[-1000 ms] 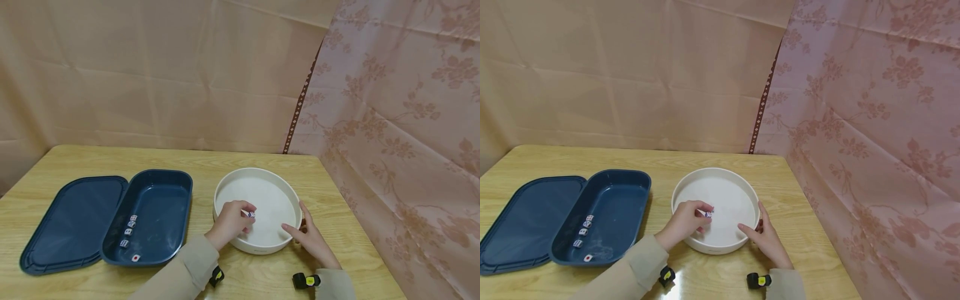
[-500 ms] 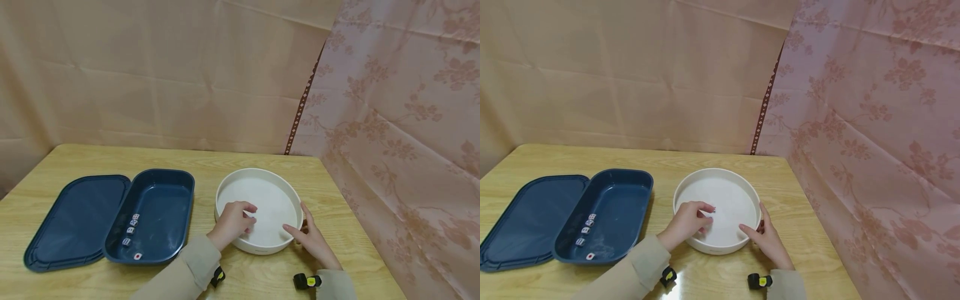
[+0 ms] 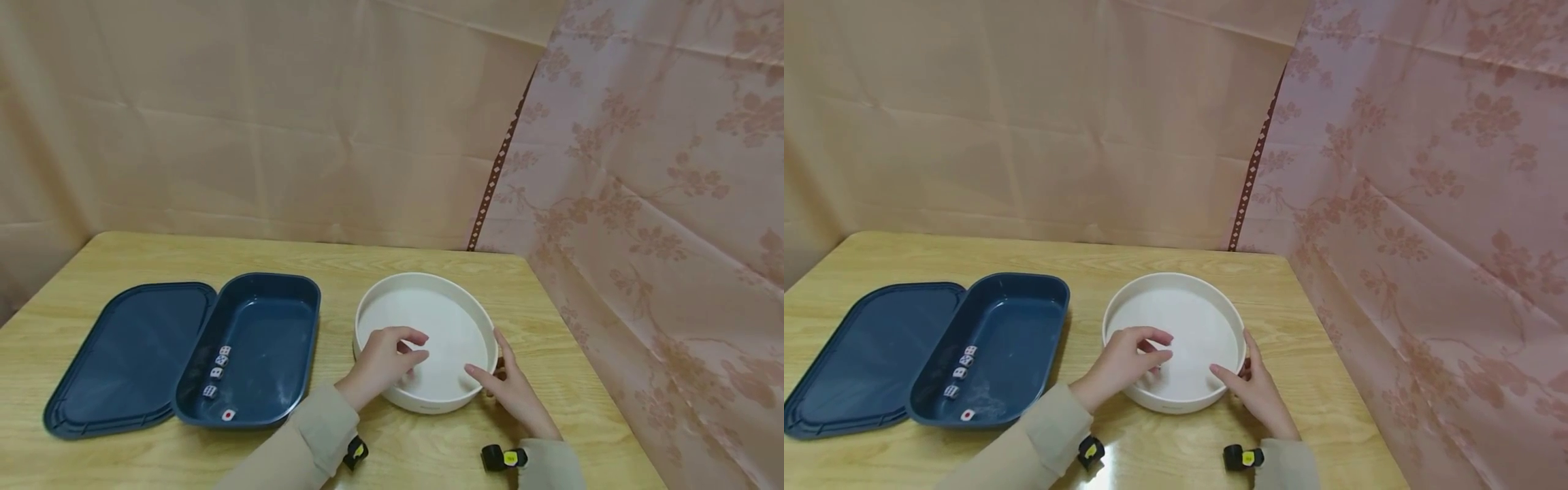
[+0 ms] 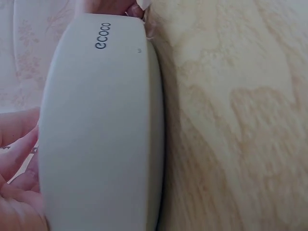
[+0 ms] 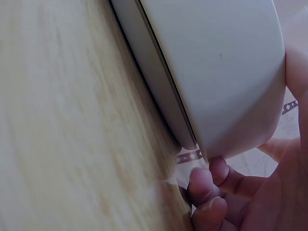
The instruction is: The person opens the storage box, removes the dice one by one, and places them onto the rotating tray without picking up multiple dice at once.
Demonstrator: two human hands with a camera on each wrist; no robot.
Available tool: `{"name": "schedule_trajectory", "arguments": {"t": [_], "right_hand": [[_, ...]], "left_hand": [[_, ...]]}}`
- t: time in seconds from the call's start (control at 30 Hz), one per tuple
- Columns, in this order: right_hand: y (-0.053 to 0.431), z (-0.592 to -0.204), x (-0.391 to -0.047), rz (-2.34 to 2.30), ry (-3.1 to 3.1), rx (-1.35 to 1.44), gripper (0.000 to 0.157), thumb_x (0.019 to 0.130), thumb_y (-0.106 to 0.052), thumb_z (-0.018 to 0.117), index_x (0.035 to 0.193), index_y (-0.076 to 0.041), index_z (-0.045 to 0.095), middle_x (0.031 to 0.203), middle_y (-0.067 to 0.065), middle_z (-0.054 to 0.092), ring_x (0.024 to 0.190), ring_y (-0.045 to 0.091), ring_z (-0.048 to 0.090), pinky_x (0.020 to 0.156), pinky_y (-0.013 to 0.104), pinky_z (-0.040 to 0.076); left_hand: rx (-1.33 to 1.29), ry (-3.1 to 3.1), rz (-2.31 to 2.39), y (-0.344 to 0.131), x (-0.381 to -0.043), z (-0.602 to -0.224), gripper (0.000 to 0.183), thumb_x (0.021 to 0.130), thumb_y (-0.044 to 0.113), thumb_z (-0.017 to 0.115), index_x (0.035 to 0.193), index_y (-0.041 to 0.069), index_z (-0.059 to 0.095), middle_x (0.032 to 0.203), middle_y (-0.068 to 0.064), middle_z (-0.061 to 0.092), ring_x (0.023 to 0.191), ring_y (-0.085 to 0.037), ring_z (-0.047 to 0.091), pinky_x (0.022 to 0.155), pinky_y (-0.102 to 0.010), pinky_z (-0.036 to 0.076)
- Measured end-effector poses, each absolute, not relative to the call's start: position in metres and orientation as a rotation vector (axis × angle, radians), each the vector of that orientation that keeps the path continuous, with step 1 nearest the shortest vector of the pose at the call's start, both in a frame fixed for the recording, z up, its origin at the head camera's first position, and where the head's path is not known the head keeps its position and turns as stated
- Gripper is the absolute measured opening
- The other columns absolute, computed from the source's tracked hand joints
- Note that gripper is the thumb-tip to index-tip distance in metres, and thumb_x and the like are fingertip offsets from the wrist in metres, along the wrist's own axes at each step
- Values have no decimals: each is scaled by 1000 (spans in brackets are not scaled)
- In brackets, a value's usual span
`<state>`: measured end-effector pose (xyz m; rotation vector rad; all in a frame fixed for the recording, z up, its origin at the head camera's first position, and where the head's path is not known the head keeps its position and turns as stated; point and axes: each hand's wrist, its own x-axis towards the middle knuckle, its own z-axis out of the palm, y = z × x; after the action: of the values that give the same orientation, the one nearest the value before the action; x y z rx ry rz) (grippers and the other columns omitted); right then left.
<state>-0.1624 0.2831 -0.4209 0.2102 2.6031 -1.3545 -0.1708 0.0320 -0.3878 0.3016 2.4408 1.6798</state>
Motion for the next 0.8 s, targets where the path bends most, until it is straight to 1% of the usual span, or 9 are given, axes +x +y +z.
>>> {"name": "schedule_trajectory", "arguments": {"t": [0.07,0.2,0.33,0.43,0.57,0.7,0.8], "right_hand": [[283,-420,-162,-1350,2603,214,103,89,-46,70,160,-24,-1,115,16,52,86,18,53,67,27,46],[282,-420,-161,-1357,2607,191,103,89,-43,70,160,-23,-1,115,16,53,88,17,52,66,27,46],[282,-420,-161,-1368,2601,201,102,89,-43,70,160,-24,-1,116,16,53,90,17,52,67,27,46],[282,-420,-161,-1378,2594,213,102,89,-43,71,160,-26,0,118,17,53,91,18,52,69,26,46],[282,-420,-162,-1382,2594,205,102,89,-43,70,160,-25,-1,119,18,53,91,19,52,69,26,47],[282,-420,-162,-1385,2592,204,102,89,-43,70,160,-25,-1,118,18,53,91,18,52,69,26,47],[282,-420,-161,-1390,2589,202,102,89,-42,70,160,-25,-1,116,17,53,90,18,52,69,26,47]], "left_hand": [[332,2454,1692,30,-169,-386,25,90,16,73,113,5,72,94,-5,71,64,-18,64,53,-24,51],[397,2474,1699,27,-165,-379,25,90,17,73,112,5,72,103,-8,73,70,-9,61,57,-21,52],[429,2465,1716,23,-162,-371,24,91,19,72,112,7,73,107,-9,73,75,-9,62,61,-20,53],[437,2455,1734,20,-158,-363,22,91,19,72,111,9,73,106,-7,72,74,-10,63,61,-21,54],[489,2444,1739,15,-153,-354,22,92,20,71,111,10,73,106,-6,73,73,-11,64,62,-22,54],[542,2445,1715,10,-147,-345,23,92,23,71,112,11,73,106,-6,73,75,-10,64,64,-22,54],[542,2441,1698,5,-142,-338,24,93,26,70,113,13,72,107,-3,72,78,-10,64,65,-23,55]]}}
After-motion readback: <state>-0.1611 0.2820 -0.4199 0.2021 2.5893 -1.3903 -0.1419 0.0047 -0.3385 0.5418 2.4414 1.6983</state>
